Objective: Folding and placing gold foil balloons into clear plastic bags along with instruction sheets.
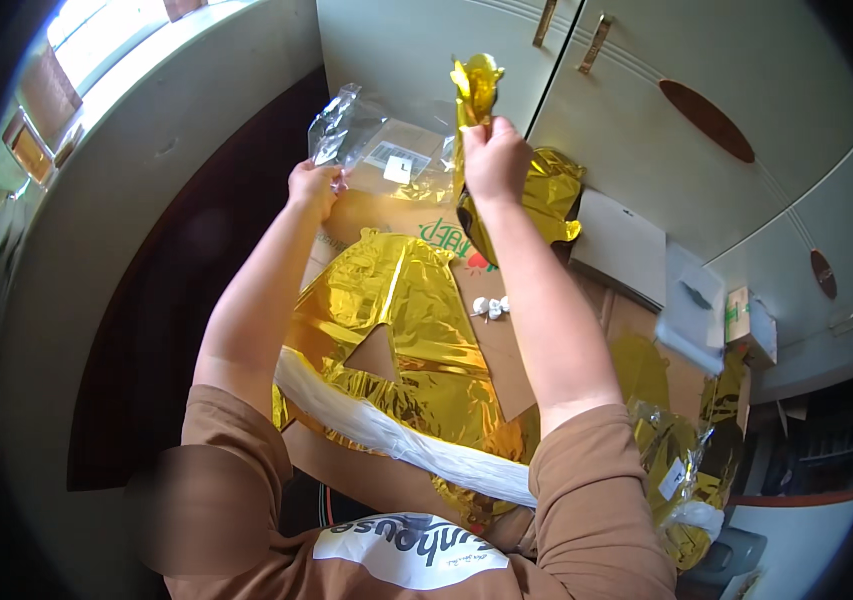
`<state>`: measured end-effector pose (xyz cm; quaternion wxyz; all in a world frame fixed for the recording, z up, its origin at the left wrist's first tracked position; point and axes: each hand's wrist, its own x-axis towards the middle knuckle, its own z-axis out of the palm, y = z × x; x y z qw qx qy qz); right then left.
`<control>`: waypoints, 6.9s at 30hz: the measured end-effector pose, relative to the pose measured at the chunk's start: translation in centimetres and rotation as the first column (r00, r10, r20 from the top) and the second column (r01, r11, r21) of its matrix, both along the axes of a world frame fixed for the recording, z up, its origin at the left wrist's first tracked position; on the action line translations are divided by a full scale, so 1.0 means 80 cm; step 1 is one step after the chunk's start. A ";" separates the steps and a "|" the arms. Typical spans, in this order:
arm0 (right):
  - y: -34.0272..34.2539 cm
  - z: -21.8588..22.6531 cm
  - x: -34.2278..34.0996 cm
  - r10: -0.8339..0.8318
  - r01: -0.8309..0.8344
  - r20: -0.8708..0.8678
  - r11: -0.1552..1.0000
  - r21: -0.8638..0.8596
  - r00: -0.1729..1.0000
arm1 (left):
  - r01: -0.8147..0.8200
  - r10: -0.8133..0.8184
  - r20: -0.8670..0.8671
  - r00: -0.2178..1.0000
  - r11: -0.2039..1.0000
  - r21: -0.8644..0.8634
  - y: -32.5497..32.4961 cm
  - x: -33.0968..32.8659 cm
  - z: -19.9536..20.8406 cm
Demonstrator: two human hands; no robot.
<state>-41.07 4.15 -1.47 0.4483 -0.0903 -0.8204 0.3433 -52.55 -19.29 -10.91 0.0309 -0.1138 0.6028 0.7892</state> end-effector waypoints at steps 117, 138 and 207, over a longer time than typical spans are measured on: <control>0.119 -0.104 0.068 -0.104 -0.284 0.690 0.860 0.425 0.716 | -0.151 -0.750 -0.026 0.661 -0.099 -0.983 0.039 0.172 0.041; 0.201 0.096 0.346 0.099 -0.467 0.717 0.817 0.337 0.690 | 0.062 -0.795 -0.165 0.584 0.246 -0.967 -0.014 0.317 0.189; 0.246 -0.060 0.793 0.139 0.177 0.266 0.456 -0.872 0.954 | 0.475 -0.852 -0.523 -0.028 0.449 -0.757 0.186 0.696 0.037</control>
